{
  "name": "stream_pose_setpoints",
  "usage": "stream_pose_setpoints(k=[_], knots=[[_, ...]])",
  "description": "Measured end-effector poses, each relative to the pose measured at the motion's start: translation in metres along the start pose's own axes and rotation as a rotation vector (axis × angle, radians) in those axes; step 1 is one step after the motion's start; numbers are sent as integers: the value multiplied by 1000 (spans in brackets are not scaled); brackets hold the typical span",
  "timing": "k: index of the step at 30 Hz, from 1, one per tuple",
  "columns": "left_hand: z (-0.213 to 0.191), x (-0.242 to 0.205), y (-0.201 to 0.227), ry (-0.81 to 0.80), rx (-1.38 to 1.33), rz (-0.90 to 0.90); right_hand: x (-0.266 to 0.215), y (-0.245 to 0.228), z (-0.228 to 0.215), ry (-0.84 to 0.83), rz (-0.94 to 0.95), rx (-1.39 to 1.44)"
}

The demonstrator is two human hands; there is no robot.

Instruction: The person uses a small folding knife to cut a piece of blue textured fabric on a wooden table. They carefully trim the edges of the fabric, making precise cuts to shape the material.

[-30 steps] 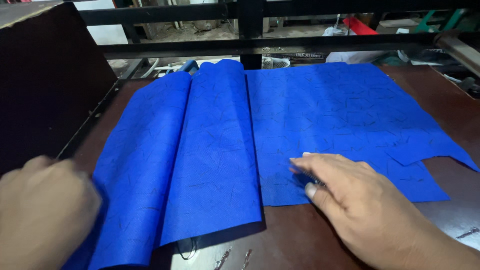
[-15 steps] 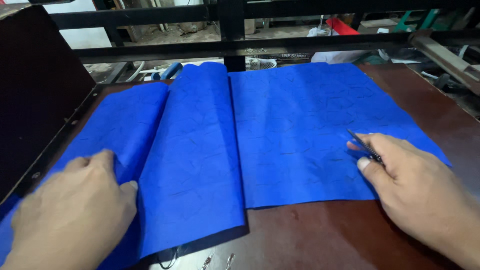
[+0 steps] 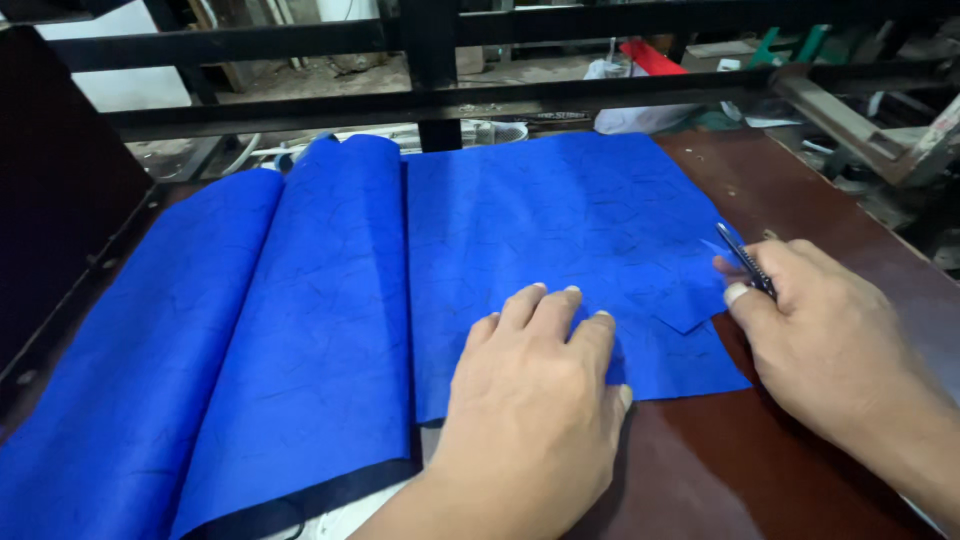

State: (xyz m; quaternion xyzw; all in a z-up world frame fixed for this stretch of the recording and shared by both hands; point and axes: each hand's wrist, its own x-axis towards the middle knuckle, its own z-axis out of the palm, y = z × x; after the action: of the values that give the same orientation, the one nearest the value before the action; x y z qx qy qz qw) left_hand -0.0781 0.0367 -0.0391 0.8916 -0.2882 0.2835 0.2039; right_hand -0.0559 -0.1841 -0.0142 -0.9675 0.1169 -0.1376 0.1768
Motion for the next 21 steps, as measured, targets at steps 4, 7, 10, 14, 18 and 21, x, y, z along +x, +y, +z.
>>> stream_pose_setpoints(k=[4, 7, 10, 14, 18, 21], knots=[[10, 1, 0, -53, 19, -43, 4, 10, 0, 52, -26, -115], [8, 1, 0, -72, 54, -66, 4, -1, -4, -45, 95, -196], [11, 6, -2, -55, 19, -79, 5, 0, -2, -86, 109, -239], [18, 6, -3, -91, 93, -67, -2, -4, -6, -90, 72, -221], [14, 7, -1, -91, 107, -71, 3, 5, -3, 9, 56, -125], [16, 5, 0, -78, 108, -78, -1, -8, -11, -98, 208, -309]])
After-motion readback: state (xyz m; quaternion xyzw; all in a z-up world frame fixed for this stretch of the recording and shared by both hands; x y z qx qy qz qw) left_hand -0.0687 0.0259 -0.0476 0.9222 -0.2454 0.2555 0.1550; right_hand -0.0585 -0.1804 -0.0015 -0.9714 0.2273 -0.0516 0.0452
